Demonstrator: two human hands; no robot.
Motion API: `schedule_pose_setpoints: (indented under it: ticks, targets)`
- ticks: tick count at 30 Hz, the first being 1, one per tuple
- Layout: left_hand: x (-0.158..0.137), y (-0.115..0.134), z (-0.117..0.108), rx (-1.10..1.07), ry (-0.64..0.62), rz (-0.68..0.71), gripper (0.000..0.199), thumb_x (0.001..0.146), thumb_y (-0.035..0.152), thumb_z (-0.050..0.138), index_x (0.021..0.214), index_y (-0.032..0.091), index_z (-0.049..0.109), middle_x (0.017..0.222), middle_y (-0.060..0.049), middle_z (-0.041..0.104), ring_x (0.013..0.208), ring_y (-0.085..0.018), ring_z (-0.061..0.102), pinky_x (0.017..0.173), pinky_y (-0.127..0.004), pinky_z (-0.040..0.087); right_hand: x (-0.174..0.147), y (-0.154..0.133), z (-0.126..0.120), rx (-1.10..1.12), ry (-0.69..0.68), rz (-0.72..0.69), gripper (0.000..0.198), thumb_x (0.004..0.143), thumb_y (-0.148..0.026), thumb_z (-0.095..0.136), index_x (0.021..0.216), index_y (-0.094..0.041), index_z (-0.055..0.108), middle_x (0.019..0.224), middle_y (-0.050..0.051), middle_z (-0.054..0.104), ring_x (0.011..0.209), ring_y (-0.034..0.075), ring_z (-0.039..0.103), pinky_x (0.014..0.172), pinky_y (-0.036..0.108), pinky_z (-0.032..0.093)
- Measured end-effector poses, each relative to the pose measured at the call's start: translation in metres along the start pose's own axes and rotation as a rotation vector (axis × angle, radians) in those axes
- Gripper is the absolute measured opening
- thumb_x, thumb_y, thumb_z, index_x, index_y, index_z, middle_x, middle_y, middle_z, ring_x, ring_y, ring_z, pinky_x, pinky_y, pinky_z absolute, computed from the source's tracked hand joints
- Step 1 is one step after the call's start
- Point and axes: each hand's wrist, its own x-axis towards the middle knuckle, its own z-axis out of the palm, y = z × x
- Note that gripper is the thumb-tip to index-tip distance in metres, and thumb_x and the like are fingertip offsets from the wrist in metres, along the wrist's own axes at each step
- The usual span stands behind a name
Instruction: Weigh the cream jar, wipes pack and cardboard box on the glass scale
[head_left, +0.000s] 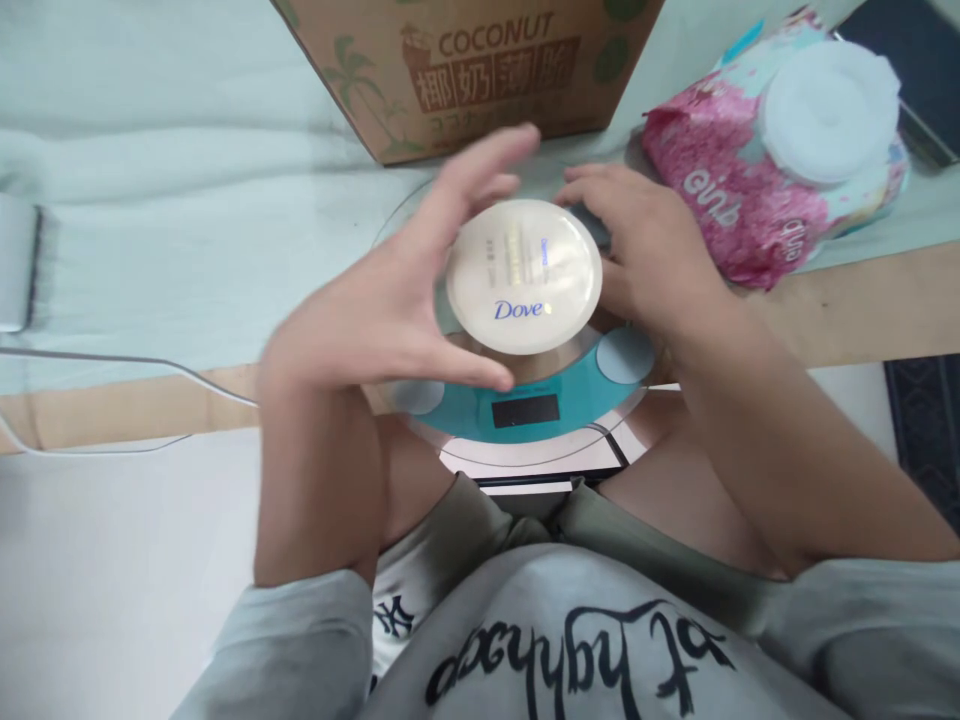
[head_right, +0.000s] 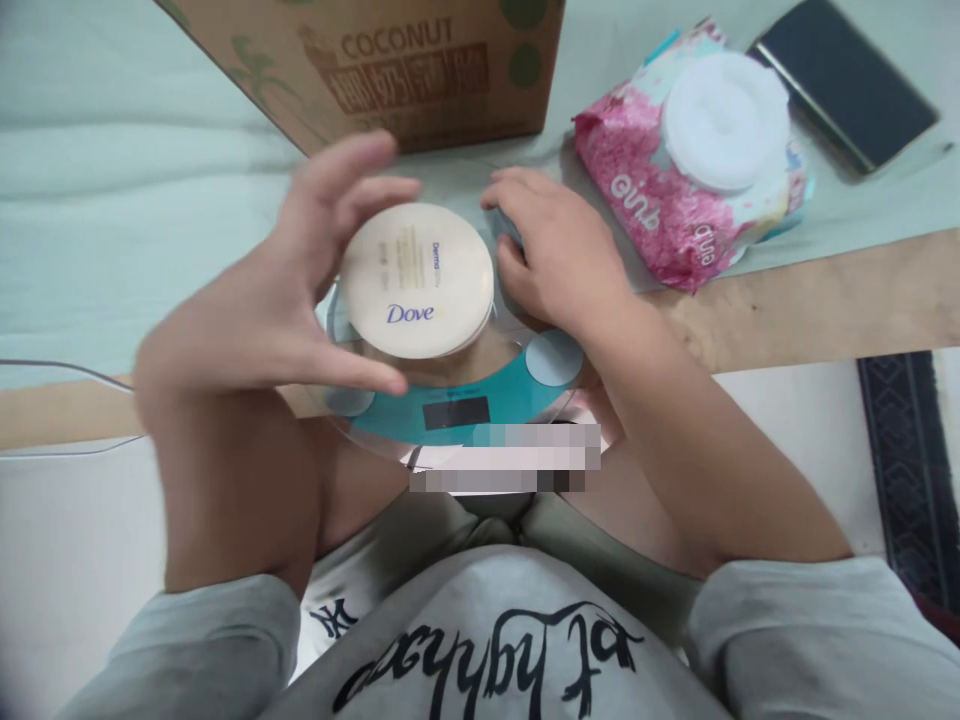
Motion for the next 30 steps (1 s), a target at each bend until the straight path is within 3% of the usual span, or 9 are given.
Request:
schedule_pose_setpoints:
  ticks: [2, 4, 7, 10, 13, 18, 21, 25, 30]
  targets:
    - [-0.009, -0.017, -0.014, -0.057, 0.078, -0.142, 0.129, 0.067, 0.085, 0.096, 0.173, 0.063, 0.025, 0.181, 0.005, 0.038, 0.166, -0.037, 0.047, 0.125, -0.052, 0.061, 0.0, 0.002, 0.004, 0.007, 0.001, 0.002, 0.063, 0.088, -0.045, 0.053, 0.149, -0.033, 0.064, 0.172, -0.006, 0.047, 0.168, 0.018, 0.048, 0.148, 0.045, 0.049]
    - [-0.014, -0.042, -0.019, -0.007, 0.364, -0.3, 0.117, 0.061, 0.097, 0.091, 0.158, 0.042, 0.055, 0.152, -0.005, 0.065, 0.133, -0.034, 0.068, 0.105, -0.048, 0.066, 0.0, 0.002, 0.007, 0.02, 0.012, -0.005, 0.06, 0.094, -0.042, 0.055, 0.152, -0.03, 0.064, 0.174, -0.001, 0.045, 0.169, 0.019, 0.045, 0.148, 0.049, 0.047]
    - [-0.012, -0.08, -0.009, 0.177, 0.69, -0.459, 0.077, 0.092, 0.092, 0.068, 0.112, 0.018, 0.068, 0.102, -0.006, 0.069, 0.094, -0.02, 0.061, 0.099, -0.044, 0.057, -0.002, 0.002, 0.011, 0.042, 0.023, -0.026, 0.054, 0.103, -0.039, 0.059, 0.154, -0.022, 0.064, 0.174, 0.008, 0.043, 0.17, 0.022, 0.042, 0.146, 0.055, 0.045]
    - [-0.005, -0.1, 0.008, 0.331, 0.611, -0.488, 0.052, 0.105, 0.069, 0.068, 0.11, 0.017, 0.065, 0.1, -0.005, 0.067, 0.097, -0.019, 0.057, 0.106, -0.04, 0.049, -0.003, 0.0, 0.013, 0.05, 0.024, -0.031, 0.054, 0.107, -0.043, 0.064, 0.154, -0.016, 0.063, 0.172, 0.014, 0.043, 0.168, 0.024, 0.042, 0.145, 0.057, 0.044]
    - [-0.001, -0.099, 0.016, 0.355, 0.578, -0.461, 0.052, 0.102, 0.068, 0.073, 0.11, 0.017, 0.066, 0.101, -0.004, 0.068, 0.097, -0.018, 0.056, 0.104, -0.038, 0.049, -0.003, 0.001, 0.013, 0.048, 0.024, -0.028, 0.054, 0.107, -0.045, 0.065, 0.153, -0.016, 0.064, 0.171, 0.014, 0.044, 0.168, 0.024, 0.042, 0.146, 0.056, 0.044]
    - [-0.001, -0.045, -0.004, 0.209, 0.832, -0.252, 0.055, 0.113, 0.071, 0.054, 0.116, 0.016, 0.066, 0.113, 0.0, 0.074, 0.108, -0.013, 0.067, 0.104, -0.039, 0.058, -0.002, 0.004, 0.014, 0.033, 0.043, -0.027, 0.054, 0.104, -0.044, 0.061, 0.151, -0.018, 0.065, 0.171, 0.011, 0.045, 0.166, 0.022, 0.044, 0.144, 0.053, 0.047]
    - [0.001, 0.004, -0.014, 0.067, 0.619, -0.069, 0.054, 0.114, 0.069, 0.055, 0.135, 0.022, 0.07, 0.13, -0.001, 0.074, 0.119, -0.019, 0.073, 0.098, -0.039, 0.062, -0.001, 0.005, 0.014, 0.013, 0.061, -0.003, 0.054, 0.096, -0.046, 0.054, 0.147, -0.03, 0.066, 0.171, 0.001, 0.048, 0.164, 0.019, 0.048, 0.144, 0.052, 0.05]
    - [0.013, 0.044, 0.002, 0.166, 0.065, -0.082, 0.076, 0.093, 0.077, 0.08, 0.152, 0.032, 0.066, 0.153, -0.009, 0.061, 0.151, -0.037, 0.061, 0.127, -0.057, 0.058, -0.003, 0.002, 0.012, 0.0, 0.088, 0.015, 0.053, 0.093, -0.053, 0.046, 0.142, -0.043, 0.065, 0.168, -0.011, 0.05, 0.163, 0.015, 0.05, 0.143, 0.047, 0.053]
    - [0.013, 0.041, 0.019, 0.227, 0.181, -0.107, 0.083, 0.081, 0.049, 0.101, 0.153, 0.03, 0.066, 0.146, -0.009, 0.07, 0.14, -0.034, 0.068, 0.123, -0.044, 0.062, -0.004, 0.002, 0.013, 0.004, 0.089, -0.038, 0.058, 0.093, -0.045, 0.048, 0.144, -0.027, 0.068, 0.167, 0.0, 0.054, 0.163, 0.019, 0.051, 0.143, 0.049, 0.052]
